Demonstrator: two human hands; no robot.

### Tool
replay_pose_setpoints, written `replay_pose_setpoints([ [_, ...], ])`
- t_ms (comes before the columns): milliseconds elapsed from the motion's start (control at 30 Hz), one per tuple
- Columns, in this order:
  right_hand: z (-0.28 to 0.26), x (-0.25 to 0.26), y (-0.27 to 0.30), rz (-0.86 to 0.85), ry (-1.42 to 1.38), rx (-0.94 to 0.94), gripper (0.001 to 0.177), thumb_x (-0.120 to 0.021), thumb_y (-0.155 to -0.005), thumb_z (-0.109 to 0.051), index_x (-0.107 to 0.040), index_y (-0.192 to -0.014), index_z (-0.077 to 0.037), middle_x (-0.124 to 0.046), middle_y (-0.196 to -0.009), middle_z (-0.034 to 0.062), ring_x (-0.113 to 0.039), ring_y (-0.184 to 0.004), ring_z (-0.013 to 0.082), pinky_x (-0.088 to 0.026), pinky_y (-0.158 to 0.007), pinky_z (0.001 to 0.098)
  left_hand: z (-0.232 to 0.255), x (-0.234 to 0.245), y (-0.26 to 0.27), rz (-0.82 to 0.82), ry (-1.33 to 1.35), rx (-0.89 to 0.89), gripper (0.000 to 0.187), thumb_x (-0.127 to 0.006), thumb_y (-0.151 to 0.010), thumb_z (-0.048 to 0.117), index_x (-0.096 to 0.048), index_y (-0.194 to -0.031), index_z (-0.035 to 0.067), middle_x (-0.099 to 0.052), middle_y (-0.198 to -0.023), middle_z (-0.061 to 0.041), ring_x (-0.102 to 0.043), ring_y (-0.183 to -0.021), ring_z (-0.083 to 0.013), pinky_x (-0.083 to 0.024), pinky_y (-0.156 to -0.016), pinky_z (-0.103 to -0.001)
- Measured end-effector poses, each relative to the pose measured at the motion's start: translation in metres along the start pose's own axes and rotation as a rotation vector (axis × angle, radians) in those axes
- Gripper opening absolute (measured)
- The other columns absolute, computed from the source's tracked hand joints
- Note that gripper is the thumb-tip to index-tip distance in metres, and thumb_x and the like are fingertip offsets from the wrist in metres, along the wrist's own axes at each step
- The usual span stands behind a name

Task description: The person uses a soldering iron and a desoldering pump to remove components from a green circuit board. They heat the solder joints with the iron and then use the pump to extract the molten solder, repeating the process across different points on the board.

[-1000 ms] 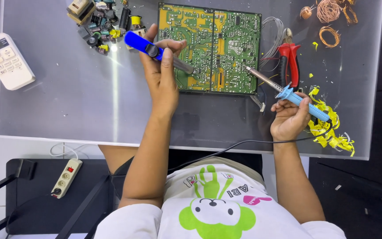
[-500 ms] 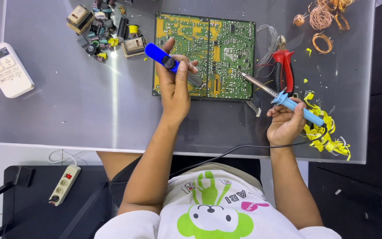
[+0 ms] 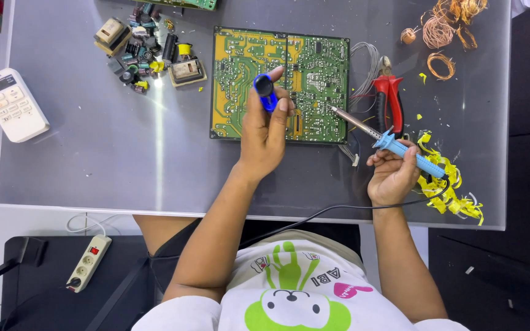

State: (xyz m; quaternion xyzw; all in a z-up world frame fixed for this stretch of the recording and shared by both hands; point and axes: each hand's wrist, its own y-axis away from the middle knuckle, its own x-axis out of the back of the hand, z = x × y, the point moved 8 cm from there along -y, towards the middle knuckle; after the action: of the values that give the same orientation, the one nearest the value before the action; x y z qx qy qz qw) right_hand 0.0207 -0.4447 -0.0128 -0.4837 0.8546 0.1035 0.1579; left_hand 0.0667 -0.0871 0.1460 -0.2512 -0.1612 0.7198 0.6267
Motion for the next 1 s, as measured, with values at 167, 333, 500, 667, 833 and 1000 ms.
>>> replay_pose_setpoints([
  [167,0.001,0.001,-0.002,0.001,-0.011,0.006,0.038,-0.049,-0.119,-0.045,-0.061,-0.126,-0.010,-0.068,-0.077,0.0183,-0.074,-0.068,0.0243,-0.068,-0.063,0.0357,-0.016,0.039,0.002,0.158,0.264,0.084,0.055,-0.036,-0.116,0.045,-0.063,-0.132,0.000,-0.063,-0.089,-0.007,-0.064,-0.080,-0.0167,-0.061,-0.079,-0.034],
  [333,0.005,0.004,-0.004,-0.003,-0.027,0.008,0.037,-0.050,-0.119,-0.044,-0.062,-0.127,-0.010,-0.069,-0.078,0.0194,-0.074,-0.069,0.0260,-0.069,-0.064,0.0370,-0.022,0.097,-0.010,0.414,0.524,0.070,0.094,-0.014,-0.104,0.080,-0.061,-0.075,0.003,-0.041,-0.060,-0.009,-0.048,-0.047,-0.0237,-0.045,-0.052,-0.036],
  [500,0.002,0.003,-0.002,-0.003,-0.005,0.017,0.038,-0.048,-0.119,-0.044,-0.061,-0.128,-0.009,-0.068,-0.078,0.0199,-0.073,-0.069,0.0256,-0.068,-0.064,0.0367,-0.039,0.141,-0.001,0.606,0.467,0.095,0.054,-0.043,-0.119,0.056,-0.064,-0.131,0.007,-0.036,-0.058,-0.001,-0.040,-0.042,-0.0160,-0.042,-0.045,-0.033],
  [667,-0.010,-0.014,0.007,0.027,-0.006,-0.013,0.038,-0.056,-0.113,-0.047,-0.065,-0.119,-0.011,-0.067,-0.075,0.0150,-0.069,-0.066,0.0245,-0.062,-0.061,0.0370,-0.020,0.144,0.001,0.713,0.410,0.093,0.036,-0.046,-0.120,0.032,-0.055,-0.145,0.008,-0.037,-0.068,-0.003,-0.036,-0.050,-0.0153,-0.036,-0.047,-0.032],
  [833,-0.016,-0.019,0.011,0.062,-0.014,-0.043,0.037,-0.064,-0.107,-0.050,-0.070,-0.110,-0.013,-0.066,-0.073,0.0104,-0.065,-0.065,0.0241,-0.055,-0.059,0.0378,-0.017,0.136,0.003,0.728,0.424,0.083,0.035,-0.049,-0.119,0.032,-0.055,-0.143,0.008,-0.044,-0.075,-0.005,-0.040,-0.055,-0.0167,-0.039,-0.057,-0.036],
  [1000,-0.015,-0.016,0.010,0.079,-0.021,-0.048,0.036,-0.063,-0.107,-0.047,-0.071,-0.111,-0.012,-0.068,-0.073,0.0112,-0.066,-0.064,0.0243,-0.056,-0.058,0.0376,-0.027,0.128,0.004,0.719,0.426,0.089,0.042,-0.051,-0.116,0.039,-0.056,-0.142,0.007,-0.058,-0.086,-0.006,-0.055,-0.071,-0.0202,-0.049,-0.072,-0.038],
])
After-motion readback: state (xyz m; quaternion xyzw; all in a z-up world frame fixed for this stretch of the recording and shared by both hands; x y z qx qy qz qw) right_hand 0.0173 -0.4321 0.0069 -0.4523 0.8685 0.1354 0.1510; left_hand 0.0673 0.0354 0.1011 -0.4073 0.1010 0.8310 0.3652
